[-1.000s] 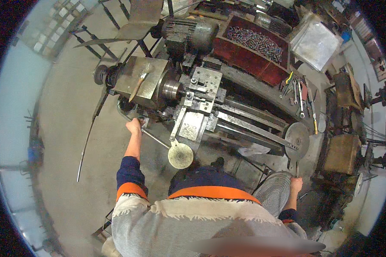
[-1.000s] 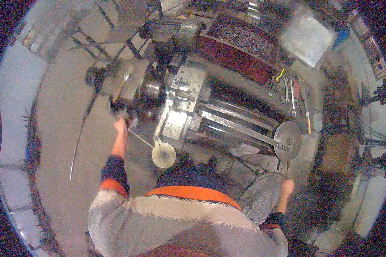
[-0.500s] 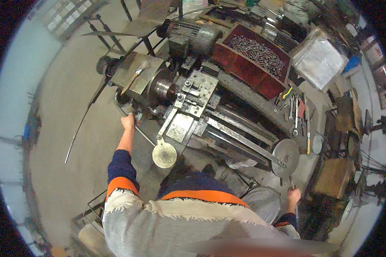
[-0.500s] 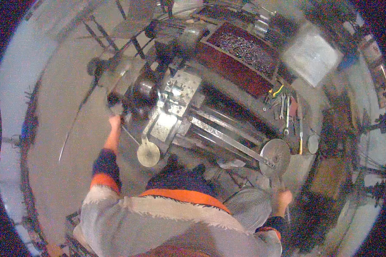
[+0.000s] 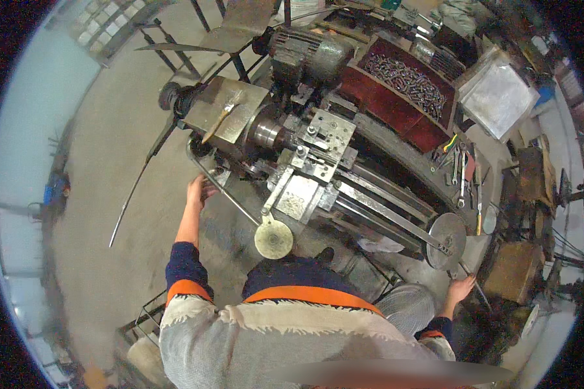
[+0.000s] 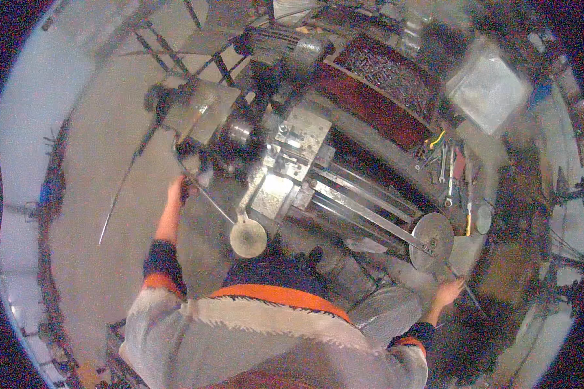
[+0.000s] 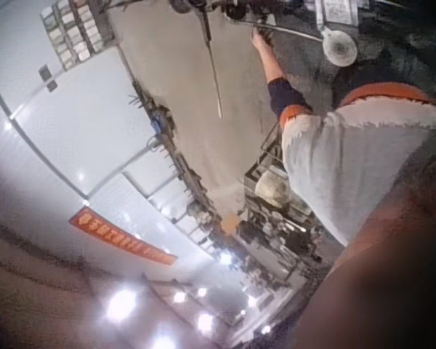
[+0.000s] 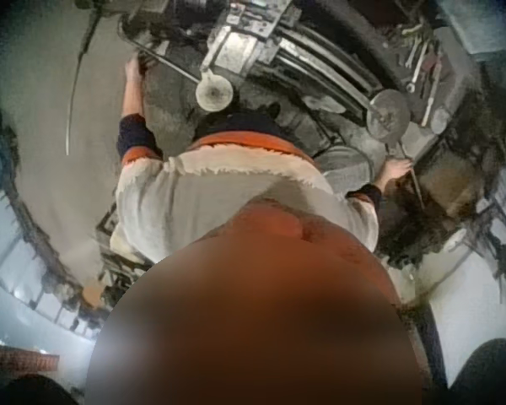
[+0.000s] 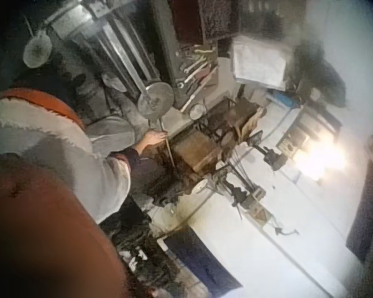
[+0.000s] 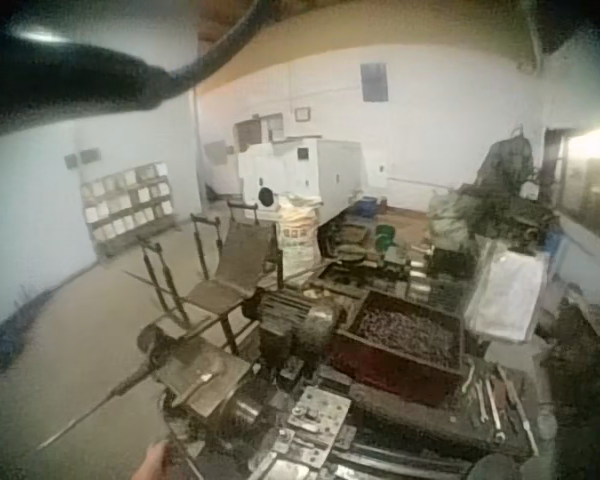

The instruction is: The person operates a metal lathe, repeatedly inserting small metal rods into the chuck, machining them, and removing the finished pieces. The person places the finished pieces into a metal basket on the floor.

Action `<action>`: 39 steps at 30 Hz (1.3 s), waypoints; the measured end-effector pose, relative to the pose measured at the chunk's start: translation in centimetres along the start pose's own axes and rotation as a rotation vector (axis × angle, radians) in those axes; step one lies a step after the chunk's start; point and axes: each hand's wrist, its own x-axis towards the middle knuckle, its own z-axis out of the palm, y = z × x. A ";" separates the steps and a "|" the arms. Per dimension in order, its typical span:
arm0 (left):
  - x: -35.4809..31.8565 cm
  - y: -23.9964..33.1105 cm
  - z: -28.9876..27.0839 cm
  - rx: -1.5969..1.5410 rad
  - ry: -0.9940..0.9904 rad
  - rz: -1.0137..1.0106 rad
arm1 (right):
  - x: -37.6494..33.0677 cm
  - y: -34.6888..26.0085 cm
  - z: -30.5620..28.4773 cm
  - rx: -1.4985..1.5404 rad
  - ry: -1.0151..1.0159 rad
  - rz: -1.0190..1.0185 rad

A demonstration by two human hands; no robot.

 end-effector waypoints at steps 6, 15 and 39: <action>11.0 -5.9 -9.1 1.225 0.208 0.423 | -11.1 -4.6 -2.4 0.196 -0.475 0.321; 14.5 -9.5 -3.5 1.397 0.038 0.495 | -14.4 -16.5 -12.3 0.135 -0.600 0.367; 2.0 12.8 -15.3 1.107 0.503 0.917 | 1.2 -61.9 -24.7 0.361 -0.150 -1.191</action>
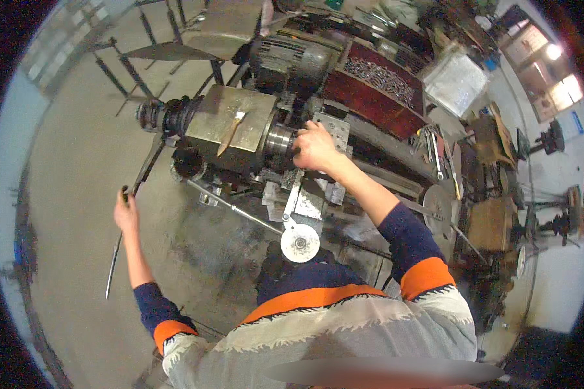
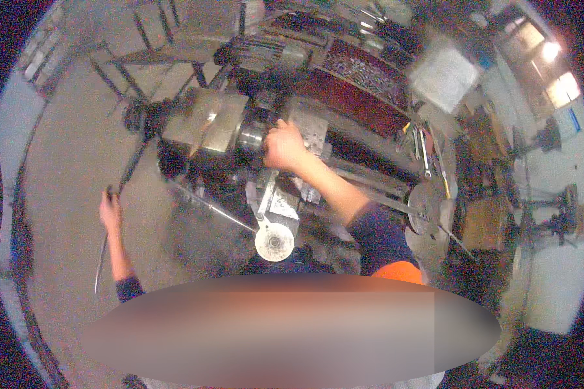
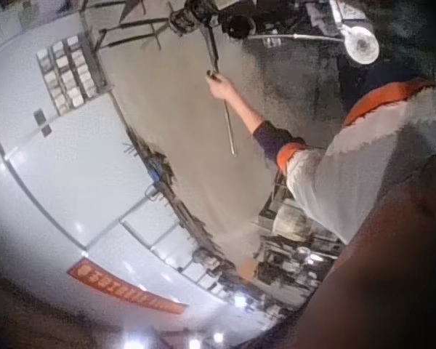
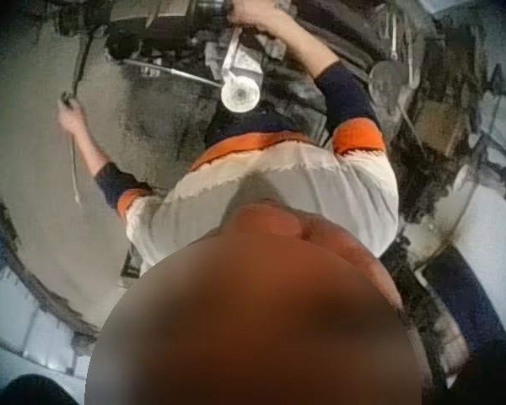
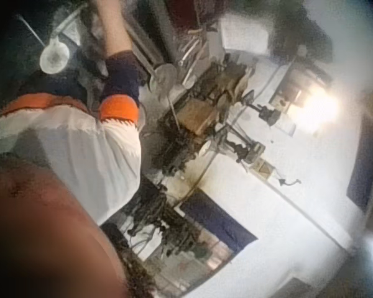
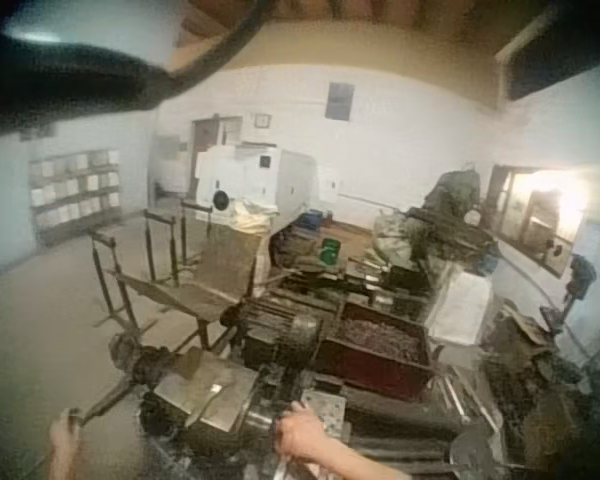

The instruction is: The person operates a metal lathe, repeatedly inserting small metal rods into the chuck, machining them, and removing the finished pieces. The person places the finished pieces into a metal basket on the floor.

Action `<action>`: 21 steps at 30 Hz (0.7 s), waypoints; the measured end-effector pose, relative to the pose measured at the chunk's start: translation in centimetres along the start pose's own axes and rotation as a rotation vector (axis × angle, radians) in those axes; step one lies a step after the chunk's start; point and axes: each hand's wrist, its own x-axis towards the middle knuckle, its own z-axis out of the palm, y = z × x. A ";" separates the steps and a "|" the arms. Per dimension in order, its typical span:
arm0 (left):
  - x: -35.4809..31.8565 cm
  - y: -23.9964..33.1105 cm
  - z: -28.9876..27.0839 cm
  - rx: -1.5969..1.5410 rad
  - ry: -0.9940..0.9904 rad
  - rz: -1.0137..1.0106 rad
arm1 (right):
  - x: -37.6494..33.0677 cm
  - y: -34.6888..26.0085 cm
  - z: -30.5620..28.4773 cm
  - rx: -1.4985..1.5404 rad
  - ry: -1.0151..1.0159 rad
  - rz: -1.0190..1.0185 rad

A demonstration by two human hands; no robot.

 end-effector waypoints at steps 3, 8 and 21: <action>-4.4 -9.6 -3.2 0.456 -0.156 -0.161 | 1.3 -0.6 0.8 0.019 -0.121 0.030; -10.2 -0.6 -3.9 0.513 -0.224 -0.140 | 1.3 -0.5 1.3 0.056 -0.113 0.001; -12.6 18.3 -8.3 -0.338 -0.506 0.009 | -9.0 1.5 -1.2 0.847 0.320 -0.257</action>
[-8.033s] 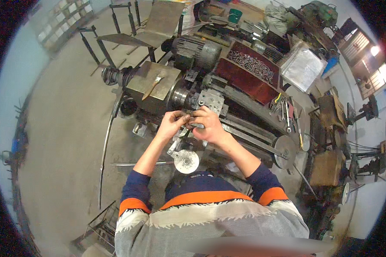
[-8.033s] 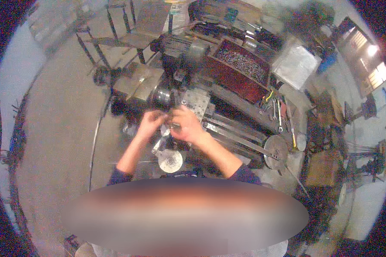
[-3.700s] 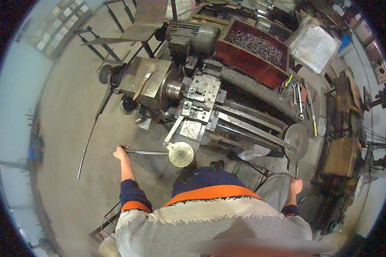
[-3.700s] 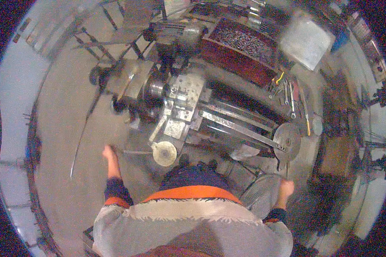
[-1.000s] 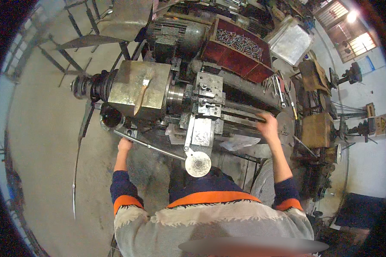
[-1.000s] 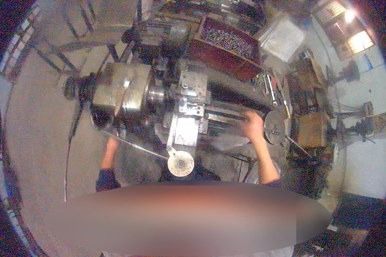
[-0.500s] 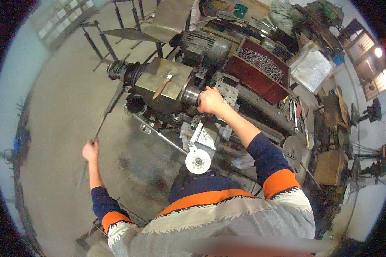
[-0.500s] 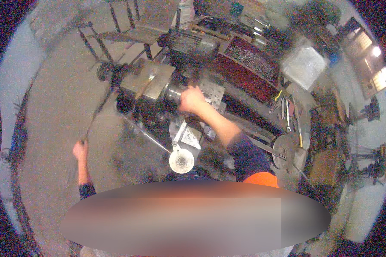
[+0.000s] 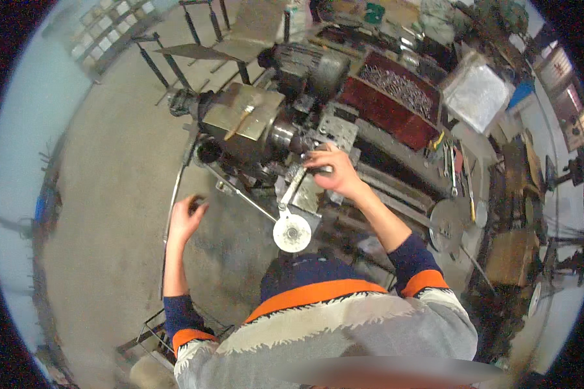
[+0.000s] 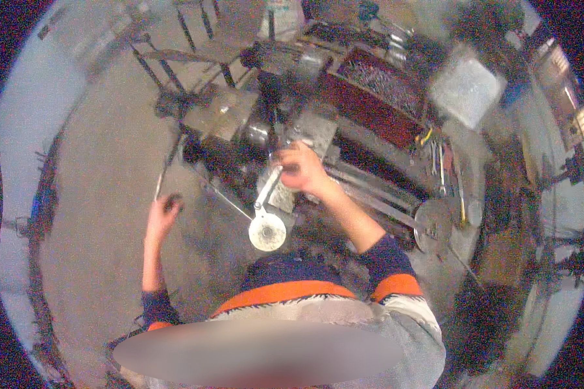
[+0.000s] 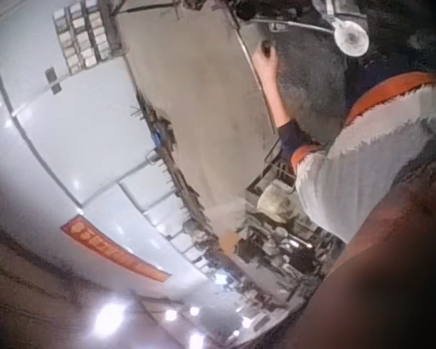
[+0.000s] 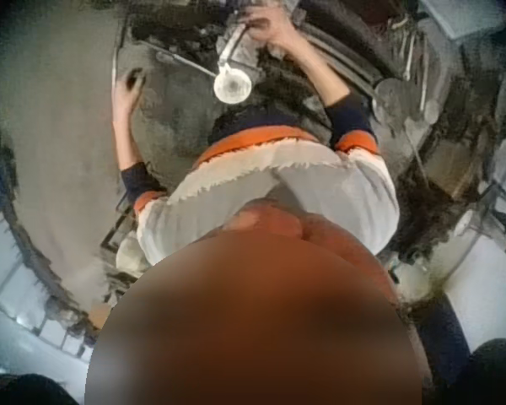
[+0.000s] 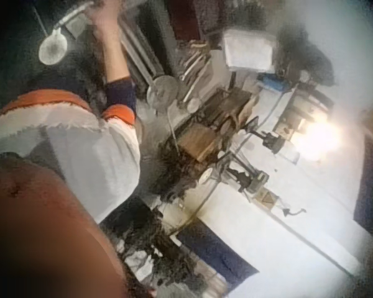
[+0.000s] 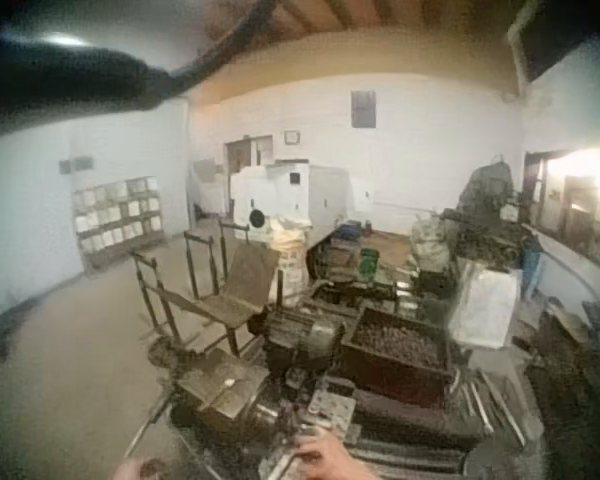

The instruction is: The person operates a metal lathe, repeatedly inserting small metal rods into the chuck, machining them, and removing the finished pieces. The person places the finished pieces into a metal basket on the floor.

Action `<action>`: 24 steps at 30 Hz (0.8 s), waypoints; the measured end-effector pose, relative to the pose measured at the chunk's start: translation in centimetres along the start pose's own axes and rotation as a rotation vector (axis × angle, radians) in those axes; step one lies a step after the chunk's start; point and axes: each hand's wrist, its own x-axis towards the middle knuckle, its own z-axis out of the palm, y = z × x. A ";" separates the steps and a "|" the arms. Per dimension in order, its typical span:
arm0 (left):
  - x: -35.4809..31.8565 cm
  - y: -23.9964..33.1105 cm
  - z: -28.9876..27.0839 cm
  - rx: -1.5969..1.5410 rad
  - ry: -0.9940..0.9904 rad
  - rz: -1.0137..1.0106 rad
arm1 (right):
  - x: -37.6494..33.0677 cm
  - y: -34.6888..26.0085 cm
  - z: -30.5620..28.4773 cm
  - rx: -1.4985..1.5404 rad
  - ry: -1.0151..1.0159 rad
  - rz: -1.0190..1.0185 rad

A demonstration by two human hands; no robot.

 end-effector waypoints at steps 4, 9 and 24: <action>1.6 11.1 5.1 -0.444 -0.232 0.239 | -6.5 -1.7 -1.9 0.307 0.054 -0.035; 3.4 21.1 11.5 -0.645 -0.570 0.645 | -10.3 -3.9 -4.4 0.302 0.188 0.032; 4.3 21.9 17.9 -0.593 -0.733 0.748 | -16.2 -3.6 -7.8 0.417 0.253 0.452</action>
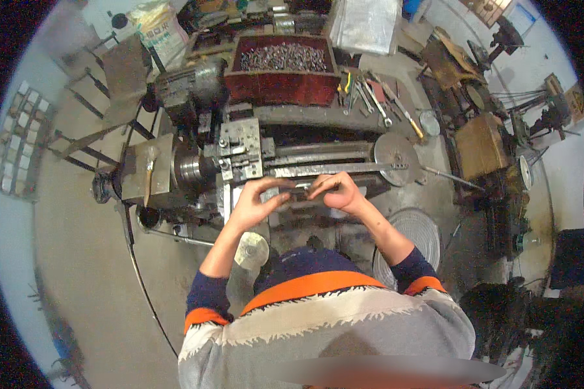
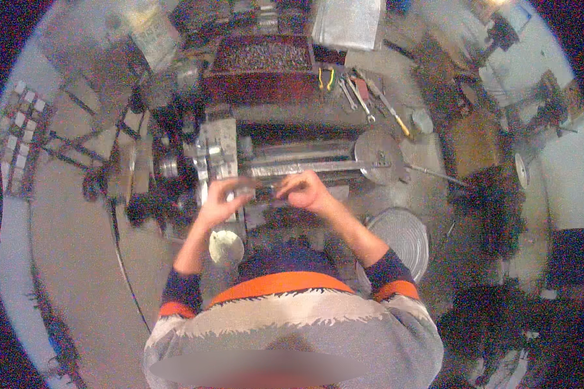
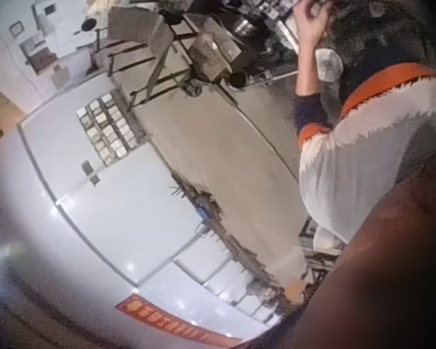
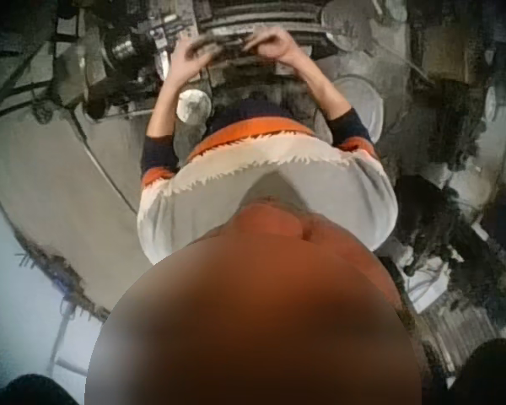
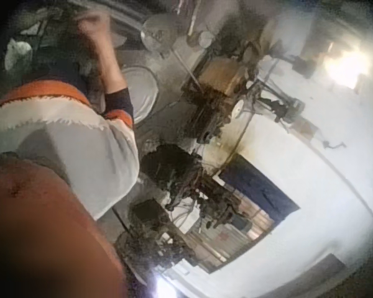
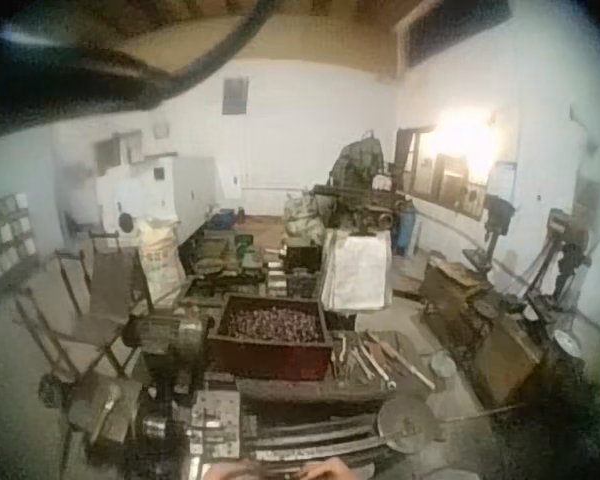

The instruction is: The person operates a metal lathe, repeatedly inserting small metal rods into the chuck, machining them, and removing the finished pieces. The person places the finished pieces into a metal basket on the floor.

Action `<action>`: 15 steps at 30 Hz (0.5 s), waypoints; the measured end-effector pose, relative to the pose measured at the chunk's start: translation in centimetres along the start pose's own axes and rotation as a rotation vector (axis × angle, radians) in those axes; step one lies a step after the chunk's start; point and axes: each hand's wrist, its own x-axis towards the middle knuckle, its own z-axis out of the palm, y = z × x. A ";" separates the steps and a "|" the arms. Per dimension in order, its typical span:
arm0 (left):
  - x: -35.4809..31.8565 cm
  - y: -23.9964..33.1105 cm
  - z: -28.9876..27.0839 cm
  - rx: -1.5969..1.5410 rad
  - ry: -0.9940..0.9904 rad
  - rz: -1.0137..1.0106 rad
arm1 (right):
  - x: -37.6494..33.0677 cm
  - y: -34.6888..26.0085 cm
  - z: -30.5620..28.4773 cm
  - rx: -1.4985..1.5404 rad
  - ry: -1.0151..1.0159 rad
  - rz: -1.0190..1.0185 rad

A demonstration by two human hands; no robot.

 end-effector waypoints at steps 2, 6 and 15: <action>-2.2 -1.7 -1.4 0.111 -0.001 -0.150 | 1.3 2.1 -2.1 -0.307 -0.032 0.096; -5.8 -1.4 -3.2 -0.037 0.137 -0.315 | 8.7 4.0 -6.3 -0.495 0.152 0.059; -9.4 -0.5 -4.1 -0.054 0.335 -0.465 | 12.4 2.6 -2.3 -0.469 0.260 -0.251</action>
